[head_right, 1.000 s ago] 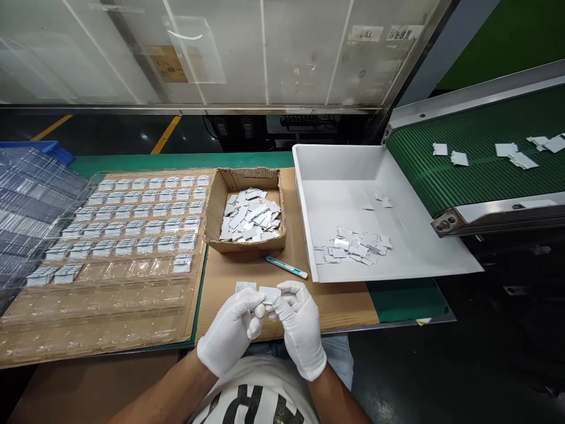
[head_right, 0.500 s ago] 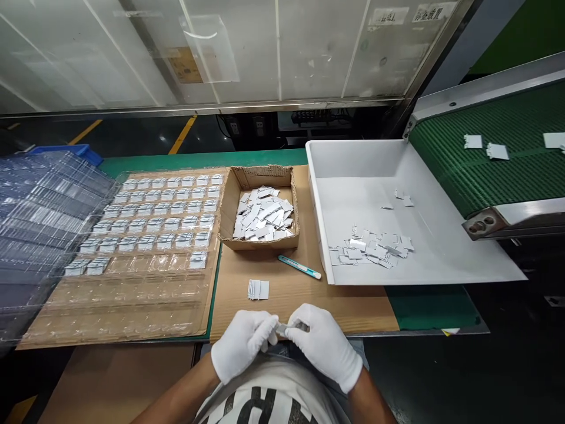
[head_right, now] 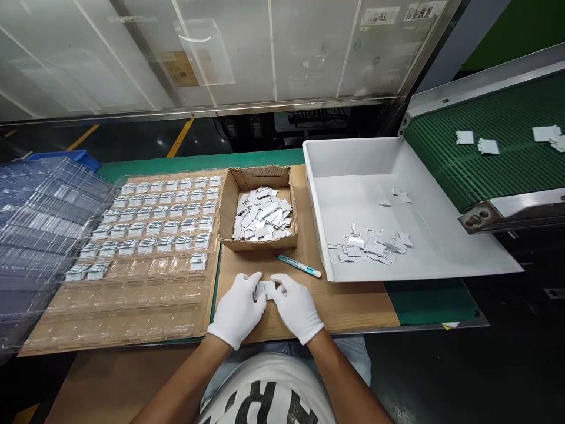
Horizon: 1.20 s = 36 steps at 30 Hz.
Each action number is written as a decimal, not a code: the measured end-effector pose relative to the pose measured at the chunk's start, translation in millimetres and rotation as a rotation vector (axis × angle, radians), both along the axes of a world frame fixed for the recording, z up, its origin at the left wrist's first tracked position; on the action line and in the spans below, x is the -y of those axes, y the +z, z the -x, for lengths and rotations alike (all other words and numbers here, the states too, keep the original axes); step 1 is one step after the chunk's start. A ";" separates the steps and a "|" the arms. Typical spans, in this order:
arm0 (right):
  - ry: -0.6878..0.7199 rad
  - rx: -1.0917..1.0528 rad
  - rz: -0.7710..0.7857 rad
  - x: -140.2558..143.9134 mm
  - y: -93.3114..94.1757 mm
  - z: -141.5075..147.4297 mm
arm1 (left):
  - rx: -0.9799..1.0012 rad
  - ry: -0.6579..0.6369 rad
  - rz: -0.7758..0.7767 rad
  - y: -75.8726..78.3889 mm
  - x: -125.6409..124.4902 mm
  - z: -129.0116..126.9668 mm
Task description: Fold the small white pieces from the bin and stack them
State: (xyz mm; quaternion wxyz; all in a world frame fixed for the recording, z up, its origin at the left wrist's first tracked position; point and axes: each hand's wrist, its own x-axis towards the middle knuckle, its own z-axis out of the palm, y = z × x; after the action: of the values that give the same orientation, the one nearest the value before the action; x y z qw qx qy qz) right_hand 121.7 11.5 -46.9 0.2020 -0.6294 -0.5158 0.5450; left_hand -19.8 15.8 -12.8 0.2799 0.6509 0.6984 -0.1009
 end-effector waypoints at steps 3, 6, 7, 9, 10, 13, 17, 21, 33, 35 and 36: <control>0.057 0.054 -0.006 -2.7 -0.7 4.3 | 0.047 0.030 -0.006 -3.3 2.6 5.8; 0.087 0.132 -0.018 -1.5 0.7 6.2 | 0.134 0.057 -0.018 -4.9 4.8 12.4; 0.093 0.153 -0.023 -0.7 1.3 6.9 | 0.164 0.061 -0.020 -4.9 5.2 13.7; 0.103 0.184 -0.032 0.7 2.7 8.3 | 0.203 0.063 -0.018 -4.4 5.3 14.7; 0.107 0.196 -0.035 1.1 3.4 8.8 | 0.212 0.058 -0.016 -4.1 5.0 14.5; 0.114 0.229 -0.046 1.2 5.7 9.1 | 0.214 0.033 -0.009 -3.4 2.9 12.9; 0.170 0.259 -0.080 1.8 8.2 8.0 | 0.203 0.010 0.013 -3.2 0.0 13.1; 0.246 0.306 -0.109 3.7 6.3 10.4 | 0.226 0.004 0.026 -2.7 -0.3 16.8; 0.350 0.469 -0.258 5.1 0.6 25.3 | 0.482 0.247 0.056 -9.2 -1.0 24.0; 0.335 0.479 -0.296 8.0 -2.6 25.7 | 0.561 0.273 0.120 -8.8 -5.4 27.8; 0.329 0.478 -0.315 9.3 -4.6 25.8 | 0.596 0.271 0.152 -8.5 -7.4 29.8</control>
State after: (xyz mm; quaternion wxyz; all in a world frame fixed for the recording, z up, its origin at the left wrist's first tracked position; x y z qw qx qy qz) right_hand 96.0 2.3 -51.5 0.0792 -0.6087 -0.7214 0.3206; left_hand -49.6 23.1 -21.2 0.5305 0.5302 0.6566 0.0801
